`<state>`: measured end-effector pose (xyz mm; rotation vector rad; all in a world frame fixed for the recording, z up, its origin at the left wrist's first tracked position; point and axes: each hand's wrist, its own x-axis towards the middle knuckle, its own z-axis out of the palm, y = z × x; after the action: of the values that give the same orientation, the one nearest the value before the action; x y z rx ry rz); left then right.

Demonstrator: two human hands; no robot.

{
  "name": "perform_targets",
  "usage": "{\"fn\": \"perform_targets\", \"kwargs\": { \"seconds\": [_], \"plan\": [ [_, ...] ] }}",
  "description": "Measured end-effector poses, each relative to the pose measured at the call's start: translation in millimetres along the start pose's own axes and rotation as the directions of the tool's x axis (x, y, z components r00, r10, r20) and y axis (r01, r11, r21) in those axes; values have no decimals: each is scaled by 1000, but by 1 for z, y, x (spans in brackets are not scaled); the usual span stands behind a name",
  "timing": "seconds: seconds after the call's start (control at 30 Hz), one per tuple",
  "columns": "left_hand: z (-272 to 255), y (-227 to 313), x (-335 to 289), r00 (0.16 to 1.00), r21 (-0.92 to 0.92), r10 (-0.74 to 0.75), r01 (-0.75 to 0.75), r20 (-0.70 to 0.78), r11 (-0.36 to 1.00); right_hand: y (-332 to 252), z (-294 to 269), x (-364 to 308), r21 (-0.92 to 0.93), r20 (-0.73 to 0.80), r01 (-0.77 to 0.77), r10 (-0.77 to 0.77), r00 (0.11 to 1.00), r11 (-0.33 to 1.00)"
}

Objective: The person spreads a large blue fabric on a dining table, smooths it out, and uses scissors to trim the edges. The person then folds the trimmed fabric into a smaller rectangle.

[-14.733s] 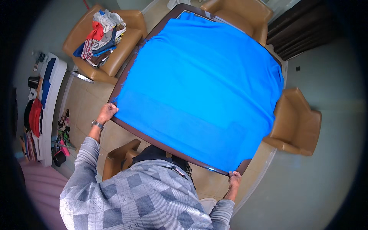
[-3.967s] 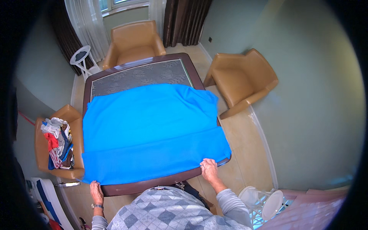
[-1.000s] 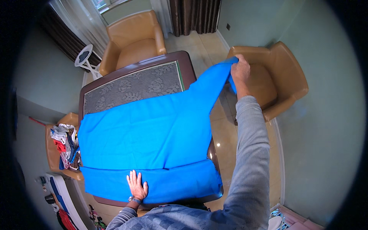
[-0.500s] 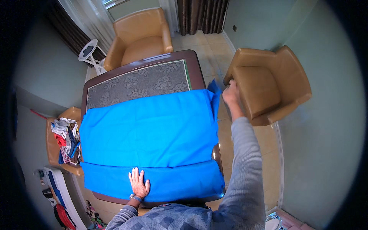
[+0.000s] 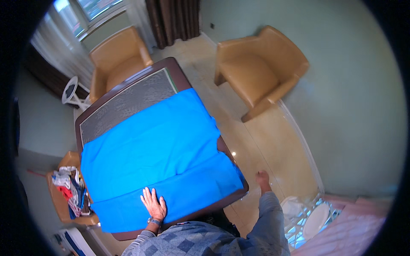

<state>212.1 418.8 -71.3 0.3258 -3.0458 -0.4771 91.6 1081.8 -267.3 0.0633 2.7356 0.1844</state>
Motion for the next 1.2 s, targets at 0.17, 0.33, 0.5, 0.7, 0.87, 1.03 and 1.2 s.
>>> {"fn": "perform_targets", "kwargs": {
  "seconds": [0.17, 0.33, 0.5, 0.7, 0.87, 1.03, 1.2],
  "plan": [
    [-1, -5, -11, 995, 5, 56, -55, -77, 998, -44, 76, -247, 667, 653, -728, 347, 673, 157],
    [9, -18, -14, 957, -17, 250, -255, -149, 967, -192, 97, -450, 660, 742, -728, 311, 594, -186],
    [2, -29, -23, 873, -2, 484, -485, -67, 875, -337, 188, -619, 775, 607, -630, 228, 761, 38],
    [13, -57, -22, 775, 120, 632, -628, 5, 769, -449, 222, -684, 786, 608, -618, 156, 778, 18],
    [12, -70, -26, 772, 155, 635, -632, 37, 759, -503, 229, -708, 547, 734, -820, 568, 373, -168],
    [22, -72, -15, 733, 138, 678, -679, 60, 721, -472, 216, -697, 295, 811, -941, 563, 156, -164],
    [17, -70, -14, 712, 112, 698, -702, 75, 704, -403, 235, -699, 210, 759, -880, 638, -128, -427]
  ]
}}
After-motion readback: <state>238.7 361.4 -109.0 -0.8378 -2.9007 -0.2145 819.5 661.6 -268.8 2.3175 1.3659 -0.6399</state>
